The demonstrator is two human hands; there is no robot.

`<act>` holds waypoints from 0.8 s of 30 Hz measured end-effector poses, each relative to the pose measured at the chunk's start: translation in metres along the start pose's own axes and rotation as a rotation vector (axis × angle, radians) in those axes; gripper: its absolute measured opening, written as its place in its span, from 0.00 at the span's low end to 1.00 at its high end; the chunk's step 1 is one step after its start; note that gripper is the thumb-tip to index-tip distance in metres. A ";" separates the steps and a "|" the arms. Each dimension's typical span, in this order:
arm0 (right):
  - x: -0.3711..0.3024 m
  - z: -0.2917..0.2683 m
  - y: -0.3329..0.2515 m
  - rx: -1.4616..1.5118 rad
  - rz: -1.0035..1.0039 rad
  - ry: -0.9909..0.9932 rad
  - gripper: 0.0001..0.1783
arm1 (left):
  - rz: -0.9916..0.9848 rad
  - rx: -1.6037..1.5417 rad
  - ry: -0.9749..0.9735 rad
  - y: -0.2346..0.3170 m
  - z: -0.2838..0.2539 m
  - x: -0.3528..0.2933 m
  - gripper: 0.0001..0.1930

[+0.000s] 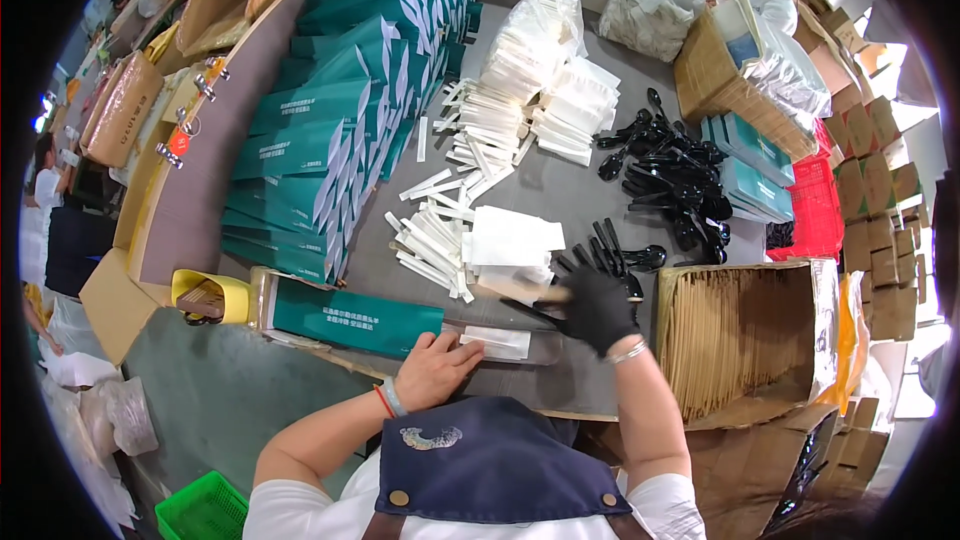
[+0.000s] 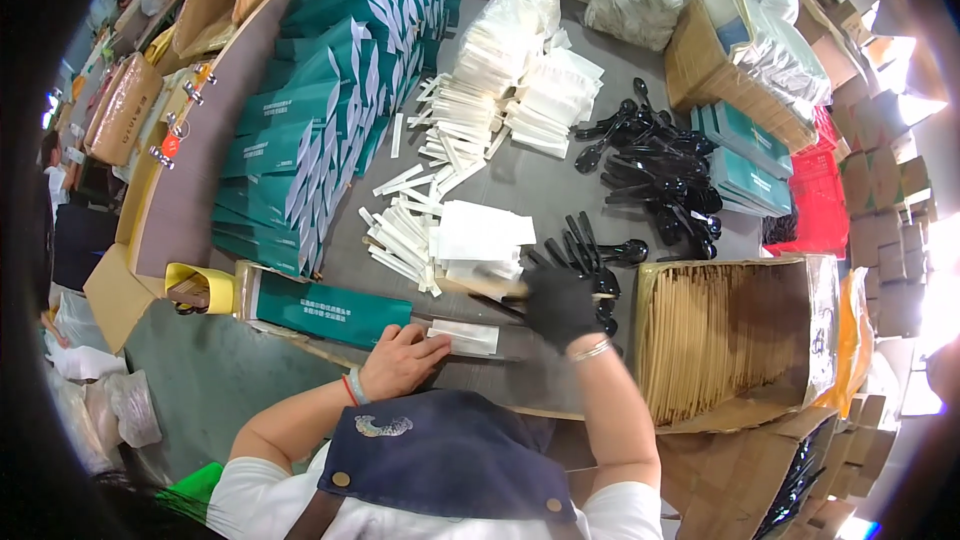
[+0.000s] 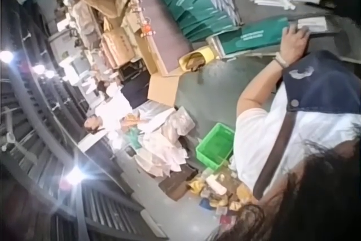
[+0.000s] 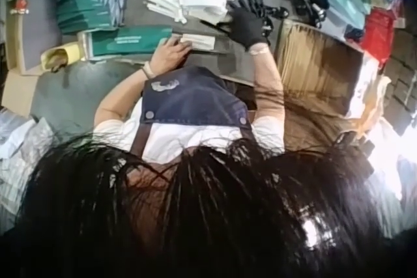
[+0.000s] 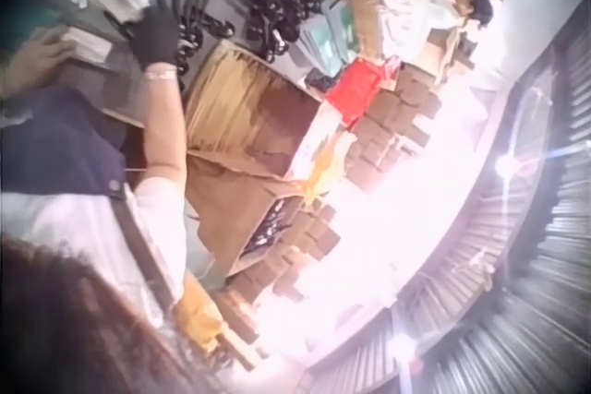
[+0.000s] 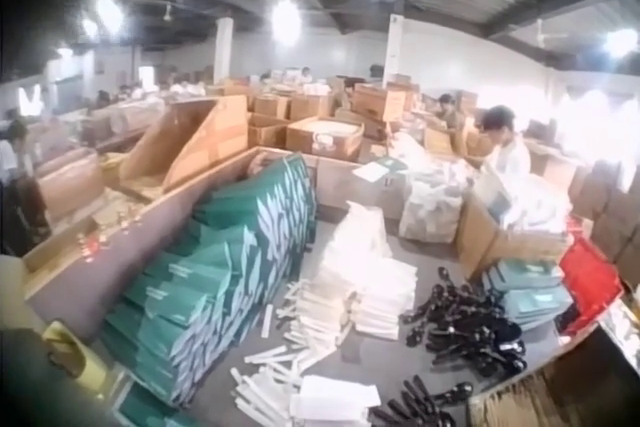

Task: Manually wrapping stacks of plastic spoons and knives into individual plastic packaging sleeves.

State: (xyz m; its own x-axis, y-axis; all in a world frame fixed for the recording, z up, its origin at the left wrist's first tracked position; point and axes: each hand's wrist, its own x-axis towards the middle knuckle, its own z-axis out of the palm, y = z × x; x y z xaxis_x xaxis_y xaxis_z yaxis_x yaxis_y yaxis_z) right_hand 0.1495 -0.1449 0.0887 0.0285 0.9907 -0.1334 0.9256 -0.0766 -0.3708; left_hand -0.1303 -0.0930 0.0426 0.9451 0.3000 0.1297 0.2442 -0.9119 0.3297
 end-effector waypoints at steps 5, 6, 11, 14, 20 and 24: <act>-0.021 0.006 -0.016 0.086 0.047 0.123 0.15 | -0.001 -0.006 -0.030 -0.002 0.002 -0.003 0.19; -0.029 0.012 -0.025 0.131 -0.065 0.055 0.18 | -0.004 -0.010 -0.028 -0.002 0.003 -0.003 0.19; -0.053 0.050 -0.015 0.063 -0.063 -0.004 0.20 | -0.012 -0.062 -0.010 -0.002 -0.003 -0.004 0.18; -0.056 0.055 -0.013 0.099 0.020 0.129 0.20 | -0.009 -0.031 -0.013 -0.006 -0.006 -0.007 0.18; -0.042 0.065 -0.010 0.116 0.182 0.267 0.11 | -0.031 -0.056 -0.007 -0.005 -0.004 -0.006 0.18; -0.040 0.059 -0.002 0.182 0.174 0.244 0.10 | -0.025 -0.087 -0.027 -0.007 -0.005 -0.005 0.17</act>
State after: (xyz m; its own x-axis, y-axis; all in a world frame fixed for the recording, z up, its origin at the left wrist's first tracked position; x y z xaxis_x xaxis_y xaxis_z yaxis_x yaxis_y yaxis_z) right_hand 0.1242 -0.1907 0.0401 0.2897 0.9571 0.0060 0.8168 -0.2440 -0.5228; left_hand -0.1377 -0.0869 0.0442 0.9448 0.3134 0.0957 0.2489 -0.8764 0.4122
